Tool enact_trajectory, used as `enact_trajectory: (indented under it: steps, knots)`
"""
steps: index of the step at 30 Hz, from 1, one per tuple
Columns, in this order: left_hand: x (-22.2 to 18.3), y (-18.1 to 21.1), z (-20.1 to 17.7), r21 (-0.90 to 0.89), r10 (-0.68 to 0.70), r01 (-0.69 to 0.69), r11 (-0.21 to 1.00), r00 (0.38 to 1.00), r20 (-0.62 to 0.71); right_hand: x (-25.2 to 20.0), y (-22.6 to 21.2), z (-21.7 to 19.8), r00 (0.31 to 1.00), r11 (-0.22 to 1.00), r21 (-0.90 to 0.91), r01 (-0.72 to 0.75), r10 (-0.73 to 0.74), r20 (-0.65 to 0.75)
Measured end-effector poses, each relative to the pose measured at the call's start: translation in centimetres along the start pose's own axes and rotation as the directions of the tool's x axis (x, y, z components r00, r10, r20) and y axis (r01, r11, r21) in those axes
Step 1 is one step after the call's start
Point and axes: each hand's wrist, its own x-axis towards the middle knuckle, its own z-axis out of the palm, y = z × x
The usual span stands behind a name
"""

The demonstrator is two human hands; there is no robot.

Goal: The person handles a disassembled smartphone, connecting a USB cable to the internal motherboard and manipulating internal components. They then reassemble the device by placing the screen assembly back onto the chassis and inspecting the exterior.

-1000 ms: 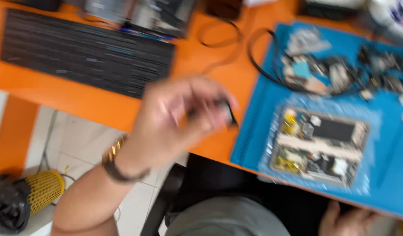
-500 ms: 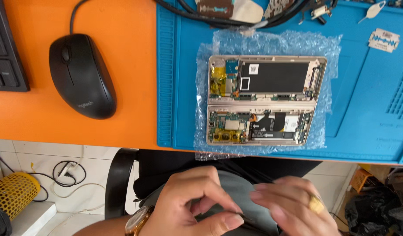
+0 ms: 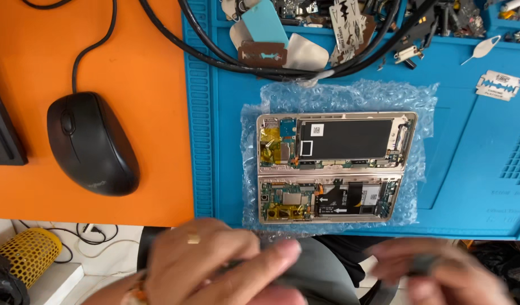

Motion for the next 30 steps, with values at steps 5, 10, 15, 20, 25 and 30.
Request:
enact_trajectory:
  steps: [5, 10, 15, 20, 25, 30]
  knots:
    - [3.8, -1.6, -1.5, 0.367, -0.043, 0.033, 0.930, 0.999, 0.019, -1.1, 9.3, -3.2, 0.868, 0.915, -0.227, -0.333, 0.204, -0.454]
    - [5.7, -2.4, 1.3, 0.684, 0.055, -0.047, 0.728, 0.998, 0.011, 0.8, 9.1, -2.8, 0.855, 0.927, -0.224, -0.301, 0.158, -0.495]
    - [6.1, -2.3, 1.7, 0.640, 0.032, -0.037, 0.767, 0.999, 0.020, 1.7, 6.0, -1.6, 0.815, 0.960, -0.160, -0.231, 0.100, -0.571]
    - [6.6, -1.6, 1.6, 0.618, 0.041, -0.069, 0.783, 0.997, 0.059, 2.3, 3.8, -1.7, 0.848, 0.998, -0.057, 0.023, -0.050, -0.528]
    - [6.4, 1.1, 2.6, 0.264, 0.102, -0.123, 0.957, 0.990, 0.092, 1.8, -2.9, -0.1, 0.878, 0.995, 0.022, -0.100, 0.099, -0.469]
    - [5.3, 3.0, 3.1, 0.034, 0.147, -0.154, 0.988, 0.978, 0.145, 0.9, -3.8, -0.8, 0.979, 1.000, -0.017, 0.000, -0.004, -0.205]
